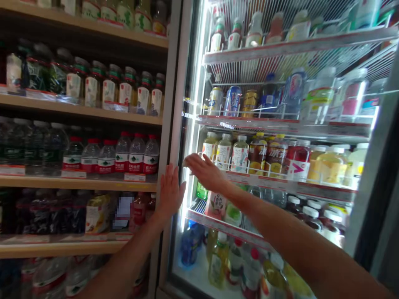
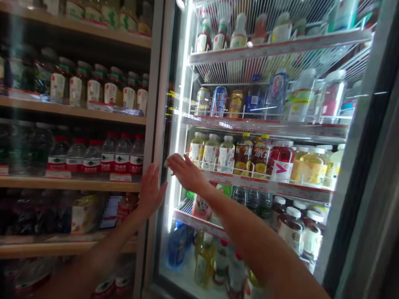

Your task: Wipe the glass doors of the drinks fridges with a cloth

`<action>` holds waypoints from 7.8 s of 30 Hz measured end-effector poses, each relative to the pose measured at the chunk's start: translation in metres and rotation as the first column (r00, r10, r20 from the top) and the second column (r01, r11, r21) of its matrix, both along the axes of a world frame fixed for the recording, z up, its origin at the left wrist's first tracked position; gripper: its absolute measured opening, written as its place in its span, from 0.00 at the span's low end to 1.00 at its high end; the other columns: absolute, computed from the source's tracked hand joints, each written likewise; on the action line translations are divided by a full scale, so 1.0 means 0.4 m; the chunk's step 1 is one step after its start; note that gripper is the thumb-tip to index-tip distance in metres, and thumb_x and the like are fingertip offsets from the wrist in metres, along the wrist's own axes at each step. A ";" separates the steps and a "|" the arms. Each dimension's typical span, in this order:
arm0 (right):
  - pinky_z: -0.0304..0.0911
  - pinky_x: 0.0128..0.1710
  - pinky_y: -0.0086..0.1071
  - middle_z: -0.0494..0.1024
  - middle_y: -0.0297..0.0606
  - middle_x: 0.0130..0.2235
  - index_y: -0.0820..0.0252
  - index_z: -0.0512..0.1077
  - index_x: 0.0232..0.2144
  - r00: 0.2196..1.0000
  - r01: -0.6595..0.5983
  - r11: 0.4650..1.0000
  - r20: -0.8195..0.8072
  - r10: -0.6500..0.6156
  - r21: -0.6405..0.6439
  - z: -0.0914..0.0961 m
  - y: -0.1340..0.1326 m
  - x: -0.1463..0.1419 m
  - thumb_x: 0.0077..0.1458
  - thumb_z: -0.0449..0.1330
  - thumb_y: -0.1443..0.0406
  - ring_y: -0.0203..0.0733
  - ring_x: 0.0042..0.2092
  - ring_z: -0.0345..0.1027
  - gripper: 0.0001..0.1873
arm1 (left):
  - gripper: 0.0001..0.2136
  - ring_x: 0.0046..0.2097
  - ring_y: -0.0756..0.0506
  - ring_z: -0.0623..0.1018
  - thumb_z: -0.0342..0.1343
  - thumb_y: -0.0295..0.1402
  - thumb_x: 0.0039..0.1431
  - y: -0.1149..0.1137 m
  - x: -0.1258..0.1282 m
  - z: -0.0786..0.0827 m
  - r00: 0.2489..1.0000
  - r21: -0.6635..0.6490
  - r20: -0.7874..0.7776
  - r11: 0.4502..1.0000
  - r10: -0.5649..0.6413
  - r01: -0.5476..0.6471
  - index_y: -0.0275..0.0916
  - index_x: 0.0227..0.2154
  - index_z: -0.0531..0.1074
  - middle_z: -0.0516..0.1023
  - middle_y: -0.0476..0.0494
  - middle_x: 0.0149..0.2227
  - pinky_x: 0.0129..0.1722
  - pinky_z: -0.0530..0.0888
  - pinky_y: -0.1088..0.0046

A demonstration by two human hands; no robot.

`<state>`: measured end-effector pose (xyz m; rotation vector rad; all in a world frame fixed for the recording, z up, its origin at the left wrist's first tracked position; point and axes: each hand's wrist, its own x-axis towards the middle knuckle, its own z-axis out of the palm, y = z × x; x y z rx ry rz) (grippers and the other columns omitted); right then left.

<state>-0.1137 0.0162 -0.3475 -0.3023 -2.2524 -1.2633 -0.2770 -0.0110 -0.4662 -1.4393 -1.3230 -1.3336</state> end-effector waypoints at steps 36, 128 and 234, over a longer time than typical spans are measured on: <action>0.46 0.60 0.52 0.56 0.46 0.62 0.58 0.47 0.63 0.603 0.405 0.897 -0.789 -0.116 0.178 0.048 -0.097 0.615 0.57 0.44 0.67 0.49 0.65 0.44 0.30 | 0.30 0.66 0.35 0.47 0.34 0.47 0.62 0.079 0.177 0.214 0.990 0.065 0.066 0.991 -0.123 0.119 0.34 0.63 0.46 0.47 0.30 0.65 0.60 0.52 0.48; 0.39 0.64 0.46 0.59 0.34 0.61 0.55 0.57 0.59 0.989 0.102 0.993 0.099 -0.107 0.052 0.108 -0.051 0.262 0.53 0.52 0.71 0.42 0.65 0.43 0.29 | 0.24 0.65 0.41 0.51 0.40 0.39 0.62 0.027 0.089 0.227 0.992 -0.117 -0.087 0.990 -0.094 0.084 0.33 0.59 0.54 0.52 0.34 0.64 0.61 0.53 0.54; 0.46 0.62 0.49 0.57 0.40 0.62 0.60 0.57 0.58 0.956 0.175 0.977 -0.259 -0.138 0.122 0.183 -0.018 0.174 0.55 0.50 0.70 0.49 0.65 0.42 0.28 | 0.27 0.65 0.38 0.50 0.40 0.42 0.62 0.063 0.046 0.196 0.997 0.033 -0.012 0.997 -0.072 0.072 0.35 0.62 0.49 0.52 0.33 0.64 0.61 0.52 0.51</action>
